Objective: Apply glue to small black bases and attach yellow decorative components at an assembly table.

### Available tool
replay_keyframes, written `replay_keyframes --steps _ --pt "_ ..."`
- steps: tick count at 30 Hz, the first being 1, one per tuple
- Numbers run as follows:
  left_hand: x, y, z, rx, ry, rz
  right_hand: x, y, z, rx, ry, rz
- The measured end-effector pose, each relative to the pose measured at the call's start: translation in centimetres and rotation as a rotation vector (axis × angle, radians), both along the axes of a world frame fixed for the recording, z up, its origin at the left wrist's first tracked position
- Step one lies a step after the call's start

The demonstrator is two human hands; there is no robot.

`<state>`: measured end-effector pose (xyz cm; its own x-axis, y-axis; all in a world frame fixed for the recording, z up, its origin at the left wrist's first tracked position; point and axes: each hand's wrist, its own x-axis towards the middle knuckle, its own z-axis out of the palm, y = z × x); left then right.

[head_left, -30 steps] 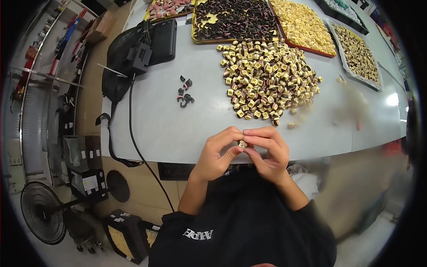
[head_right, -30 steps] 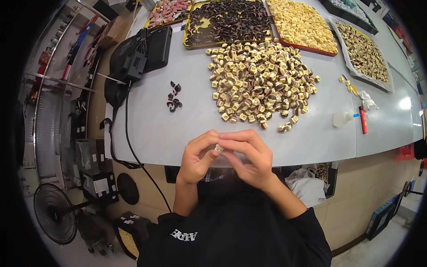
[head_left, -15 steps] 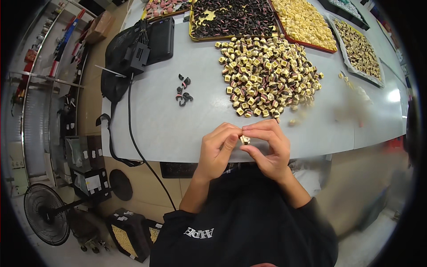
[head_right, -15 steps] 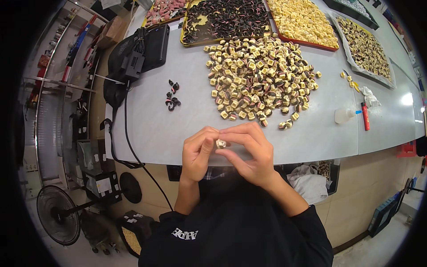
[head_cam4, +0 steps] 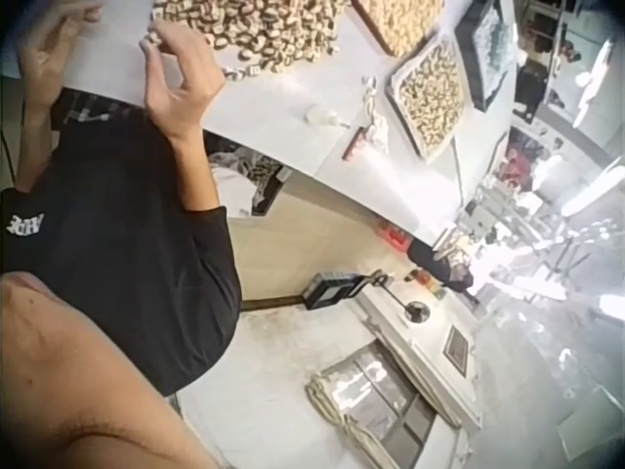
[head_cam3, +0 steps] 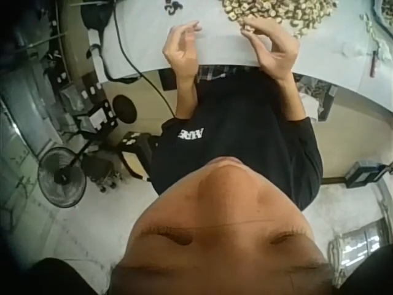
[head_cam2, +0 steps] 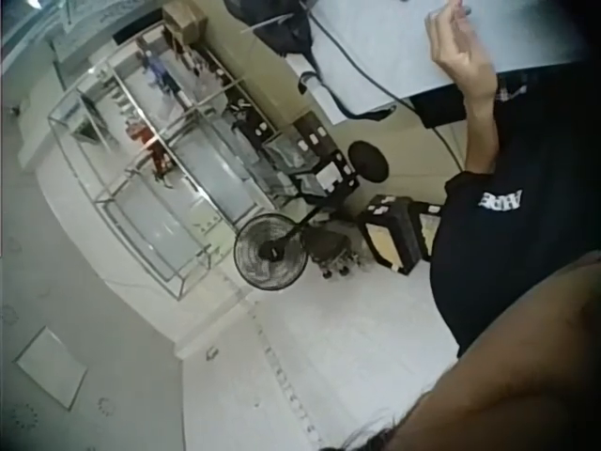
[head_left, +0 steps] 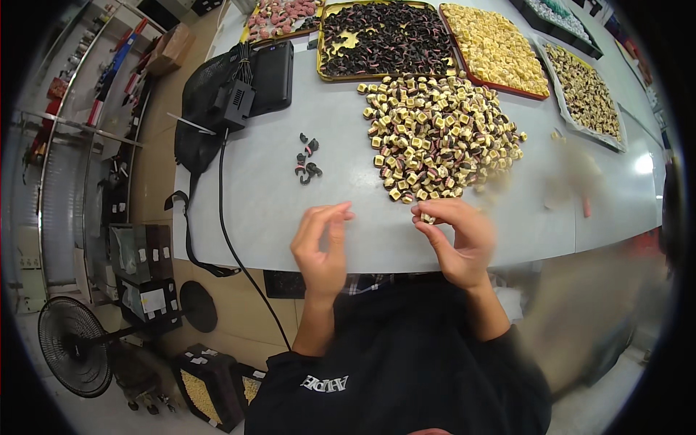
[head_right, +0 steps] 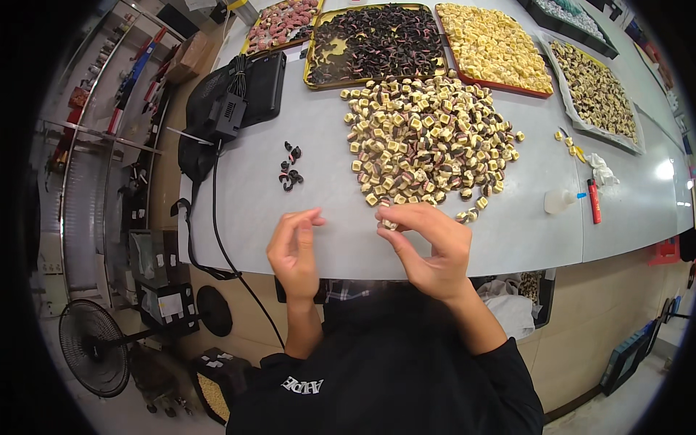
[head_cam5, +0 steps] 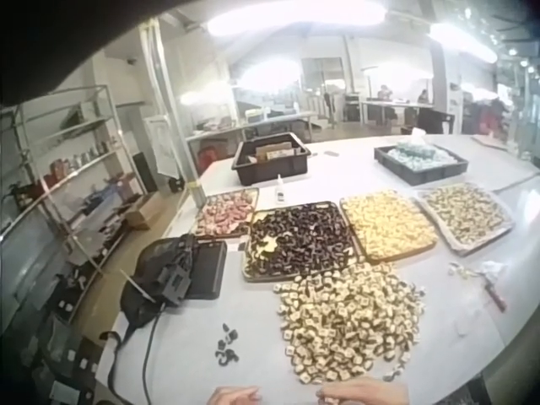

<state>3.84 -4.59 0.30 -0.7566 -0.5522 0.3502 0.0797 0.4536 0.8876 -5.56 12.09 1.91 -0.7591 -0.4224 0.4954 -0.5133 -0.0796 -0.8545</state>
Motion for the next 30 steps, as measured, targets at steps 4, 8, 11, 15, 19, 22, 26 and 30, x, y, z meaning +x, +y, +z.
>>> replay_keyframes --steps 4,8,11,15,19,22,26,30 --pt "0.1 -1.8 0.9 -0.211 -0.052 0.165 -0.2 0.3 -0.1 0.009 0.001 -0.006" --pt "-0.8 -2.6 1.4 -0.463 -0.153 0.272 -1.0 0.5 0.5 0.081 0.016 -0.064" --pt "-1.1 -3.4 1.5 -0.480 -0.193 0.321 -2.4 0.2 2.1 0.204 0.092 -0.137" --pt "-1.5 -4.3 1.3 -0.466 -0.228 0.293 -4.8 -0.9 3.3 0.203 0.204 -0.315" --pt "-1.3 -4.4 0.8 -0.407 -0.333 0.317 -4.6 -0.2 3.4 0.085 0.276 -0.416" --pt "-1.3 -4.5 0.1 -0.370 -0.297 0.296 -3.2 2.4 2.3 0.095 0.327 -0.467" --pt "-1.5 -4.2 0.3 -0.320 -0.248 0.259 -1.4 6.4 -0.6 -0.103 0.318 -0.732" --pt "-1.5 -3.4 0.1 -0.416 -0.220 0.208 -1.9 9.4 -2.0 -0.102 0.317 -0.942"
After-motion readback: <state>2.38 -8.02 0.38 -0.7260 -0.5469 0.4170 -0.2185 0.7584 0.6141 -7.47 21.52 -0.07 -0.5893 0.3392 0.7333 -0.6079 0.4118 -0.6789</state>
